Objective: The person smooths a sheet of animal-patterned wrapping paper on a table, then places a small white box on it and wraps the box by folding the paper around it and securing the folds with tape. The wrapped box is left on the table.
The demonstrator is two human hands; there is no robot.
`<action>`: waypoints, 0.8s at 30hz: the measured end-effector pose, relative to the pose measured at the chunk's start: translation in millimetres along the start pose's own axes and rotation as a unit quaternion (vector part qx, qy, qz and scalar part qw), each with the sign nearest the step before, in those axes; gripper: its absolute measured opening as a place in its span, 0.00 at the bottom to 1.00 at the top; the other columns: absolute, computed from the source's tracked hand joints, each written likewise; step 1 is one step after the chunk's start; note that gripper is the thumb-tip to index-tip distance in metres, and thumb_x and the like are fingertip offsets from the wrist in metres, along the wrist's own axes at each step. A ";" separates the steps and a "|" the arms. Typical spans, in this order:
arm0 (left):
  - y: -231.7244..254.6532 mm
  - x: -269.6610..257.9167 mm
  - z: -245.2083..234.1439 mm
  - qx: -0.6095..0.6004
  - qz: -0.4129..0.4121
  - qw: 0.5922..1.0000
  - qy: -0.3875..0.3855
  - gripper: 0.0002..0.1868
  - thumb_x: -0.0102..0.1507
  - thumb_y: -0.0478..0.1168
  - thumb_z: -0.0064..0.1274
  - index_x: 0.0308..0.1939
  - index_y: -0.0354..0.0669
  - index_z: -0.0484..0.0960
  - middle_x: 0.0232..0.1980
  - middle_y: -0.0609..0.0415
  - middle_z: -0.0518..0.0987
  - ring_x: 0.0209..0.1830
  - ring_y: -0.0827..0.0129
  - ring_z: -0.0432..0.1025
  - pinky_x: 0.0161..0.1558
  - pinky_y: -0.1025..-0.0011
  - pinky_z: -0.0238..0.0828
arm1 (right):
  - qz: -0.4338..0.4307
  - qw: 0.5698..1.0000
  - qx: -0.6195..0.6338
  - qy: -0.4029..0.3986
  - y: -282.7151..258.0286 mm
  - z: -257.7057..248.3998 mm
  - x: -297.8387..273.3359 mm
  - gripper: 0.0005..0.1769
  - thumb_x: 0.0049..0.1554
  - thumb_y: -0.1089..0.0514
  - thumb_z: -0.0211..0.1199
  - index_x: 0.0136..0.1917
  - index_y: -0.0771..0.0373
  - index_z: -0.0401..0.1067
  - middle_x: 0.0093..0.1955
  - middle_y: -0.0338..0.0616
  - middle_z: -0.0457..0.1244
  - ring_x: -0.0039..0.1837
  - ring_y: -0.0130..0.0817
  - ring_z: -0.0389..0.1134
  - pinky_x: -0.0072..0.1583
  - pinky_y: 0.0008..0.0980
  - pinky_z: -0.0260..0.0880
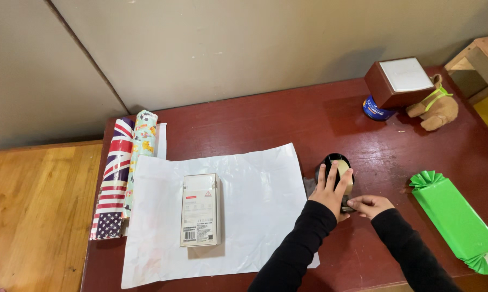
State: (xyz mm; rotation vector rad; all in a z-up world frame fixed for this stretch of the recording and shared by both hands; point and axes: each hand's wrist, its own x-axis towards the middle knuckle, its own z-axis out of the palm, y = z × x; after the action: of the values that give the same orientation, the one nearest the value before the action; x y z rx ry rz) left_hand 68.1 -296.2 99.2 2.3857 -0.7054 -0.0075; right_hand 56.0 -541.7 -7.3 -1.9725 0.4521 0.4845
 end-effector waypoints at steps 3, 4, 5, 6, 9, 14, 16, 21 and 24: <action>-7.1 1.4 8.6 0.014 0.021 1.000 0.007 0.71 0.39 0.49 0.78 0.81 0.57 0.50 0.85 0.44 0.44 0.82 0.30 0.40 0.68 0.48 0.66 | -0.034 0.997 -0.043 0.059 -10.0 7.3 -15.6 0.19 0.54 0.47 0.70 0.51 0.62 0.85 0.42 0.44 0.75 0.42 0.28 0.70 0.46 0.28 0.69; -7.8 1.6 12.6 0.025 0.030 0.999 0.010 0.71 0.39 0.50 0.78 0.81 0.55 0.50 0.85 0.47 0.46 0.82 0.28 0.40 0.69 0.48 0.65 | -0.013 0.997 -0.043 0.058 -14.9 5.3 -19.2 0.19 0.55 0.47 0.70 0.52 0.62 0.85 0.41 0.48 0.73 0.41 0.31 0.66 0.45 0.31 0.67; -8.9 1.9 16.4 0.037 0.040 0.998 0.013 0.71 0.39 0.51 0.78 0.81 0.54 0.51 0.85 0.50 0.47 0.82 0.25 0.40 0.70 0.47 0.65 | 0.008 0.997 -0.044 0.057 -19.9 3.3 -21.9 0.20 0.57 0.46 0.70 0.53 0.62 0.85 0.39 0.51 0.70 0.40 0.34 0.63 0.44 0.34 0.65; -10.4 2.6 20.0 0.046 0.052 0.997 0.024 0.72 0.39 0.52 0.78 0.81 0.52 0.51 0.85 0.49 0.48 0.82 0.25 0.40 0.71 0.48 0.63 | 0.029 0.997 -0.044 0.056 -24.6 1.3 -23.7 0.20 0.58 0.45 0.70 0.54 0.62 0.86 0.38 0.55 0.68 0.39 0.37 0.60 0.43 0.37 0.62; -11.0 5.8 30.8 0.066 0.075 0.994 0.045 0.73 0.38 0.55 0.77 0.81 0.49 0.52 0.84 0.48 0.49 0.82 0.25 0.41 0.75 0.47 0.60 | -0.034 0.997 -0.045 0.049 -33.9 -8.6 -25.9 0.21 0.54 0.44 0.69 0.51 0.62 0.84 0.40 0.43 0.74 0.41 0.27 0.68 0.46 0.29 0.69; -11.8 7.6 39.1 0.076 0.083 0.992 0.053 0.70 0.39 0.56 0.77 0.80 0.49 0.56 0.83 0.49 0.52 0.80 0.24 0.41 0.75 0.45 0.58 | 0.002 0.998 0.042 0.038 -25.7 -10.5 -28.4 0.18 0.54 0.51 0.69 0.52 0.66 0.82 0.40 0.43 0.73 0.40 0.27 0.68 0.46 0.25 0.72; -13.6 4.9 39.6 0.095 0.102 0.988 0.067 0.66 0.40 0.56 0.77 0.78 0.50 0.60 0.81 0.49 0.53 0.80 0.26 0.41 0.77 0.42 0.58 | 0.036 0.992 0.118 0.018 -17.0 -10.7 -29.8 0.17 0.55 0.54 0.69 0.53 0.68 0.82 0.40 0.44 0.72 0.40 0.28 0.66 0.43 0.27 0.69; -12.2 3.6 37.1 0.066 0.106 0.989 0.083 0.56 0.42 0.53 0.76 0.73 0.55 0.69 0.82 0.51 0.53 0.80 0.22 0.40 0.72 0.41 0.63 | 0.091 0.977 0.192 0.014 5.9 -9.1 -38.3 0.17 0.57 0.55 0.68 0.54 0.68 0.81 0.41 0.43 0.70 0.39 0.28 0.65 0.42 0.28 0.67; -9.7 1.5 32.9 0.050 0.097 0.991 0.073 0.52 0.43 0.51 0.76 0.71 0.57 0.71 0.83 0.51 0.51 0.80 0.22 0.40 0.67 0.42 0.69 | 0.100 0.972 0.212 0.025 17.4 -2.6 -41.3 0.17 0.56 0.56 0.69 0.54 0.69 0.80 0.41 0.44 0.70 0.39 0.29 0.66 0.42 0.29 0.69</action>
State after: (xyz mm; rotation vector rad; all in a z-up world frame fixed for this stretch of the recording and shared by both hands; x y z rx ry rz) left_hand 68.2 -309.7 67.7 2.3723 -0.8817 0.2881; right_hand 12.4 -547.1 2.1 -1.5369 0.7282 0.4225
